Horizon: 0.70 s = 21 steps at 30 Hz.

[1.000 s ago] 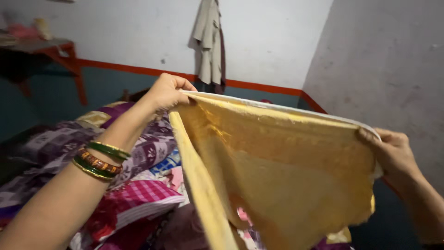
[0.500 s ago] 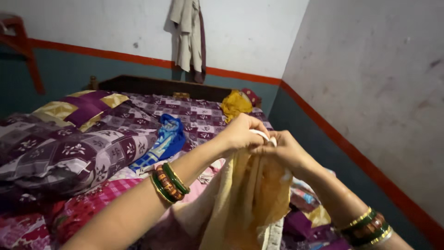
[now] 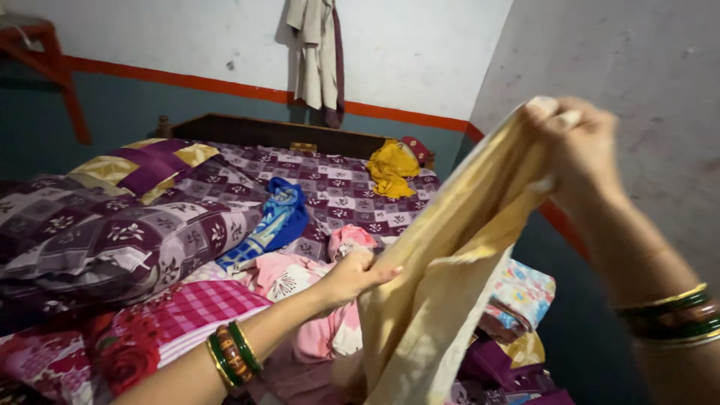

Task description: The person folds several pieces of clothing on a bed. They pick up a purple and gold patterned cloth, fold it neatly, and place it on a pile. They then fold a blue floral cloth and a yellow towel, stacking each on the bed.

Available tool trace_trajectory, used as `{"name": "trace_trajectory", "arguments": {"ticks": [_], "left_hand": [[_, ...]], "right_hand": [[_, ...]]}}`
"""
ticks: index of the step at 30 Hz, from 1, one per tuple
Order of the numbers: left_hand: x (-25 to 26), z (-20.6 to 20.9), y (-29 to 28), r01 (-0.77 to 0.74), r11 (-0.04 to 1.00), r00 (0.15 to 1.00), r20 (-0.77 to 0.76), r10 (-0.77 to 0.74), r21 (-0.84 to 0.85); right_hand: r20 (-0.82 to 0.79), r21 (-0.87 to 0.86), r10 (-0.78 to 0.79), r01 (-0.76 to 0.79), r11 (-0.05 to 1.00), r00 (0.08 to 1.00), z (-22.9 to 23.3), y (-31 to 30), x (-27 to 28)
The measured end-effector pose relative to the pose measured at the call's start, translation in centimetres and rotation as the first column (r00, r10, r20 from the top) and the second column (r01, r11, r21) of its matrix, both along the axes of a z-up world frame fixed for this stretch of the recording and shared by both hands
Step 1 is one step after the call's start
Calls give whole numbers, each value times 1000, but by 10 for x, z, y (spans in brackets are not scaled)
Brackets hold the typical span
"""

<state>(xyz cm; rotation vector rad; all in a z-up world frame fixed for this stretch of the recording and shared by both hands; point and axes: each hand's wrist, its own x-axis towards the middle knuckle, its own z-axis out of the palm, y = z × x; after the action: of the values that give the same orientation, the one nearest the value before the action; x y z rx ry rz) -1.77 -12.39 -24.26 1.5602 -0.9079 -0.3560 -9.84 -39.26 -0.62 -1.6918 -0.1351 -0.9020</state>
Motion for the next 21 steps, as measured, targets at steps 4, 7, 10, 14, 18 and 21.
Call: {"name": "trace_trajectory", "arguments": {"ticks": [4,7,10,14,18,21], "left_hand": [[6,-30,22,47,994,990,-128,-59,-99],[22,-34,42,20,992,999,-45,-26,-125],[29,-37,54,-26,974,984,-177,-14,-224],[32,-19,61,-177,898,892,-451,-26,-402],[54,46,44,-146,917,985,35,171,-371],[59,102,5,-156,944,907,337,253,-290]], "right_hand": [[196,-107,-32,54,993,980,39,-81,-1],[319,-22,34,-28,999,947,53,-124,1],[267,31,-44,37,999,963,58,-133,-2],[113,45,-113,108,993,987,52,-90,-11],[-150,-58,-229,223,973,962,44,-32,-28],[-380,-196,-306,248,949,873,39,5,-29]]}}
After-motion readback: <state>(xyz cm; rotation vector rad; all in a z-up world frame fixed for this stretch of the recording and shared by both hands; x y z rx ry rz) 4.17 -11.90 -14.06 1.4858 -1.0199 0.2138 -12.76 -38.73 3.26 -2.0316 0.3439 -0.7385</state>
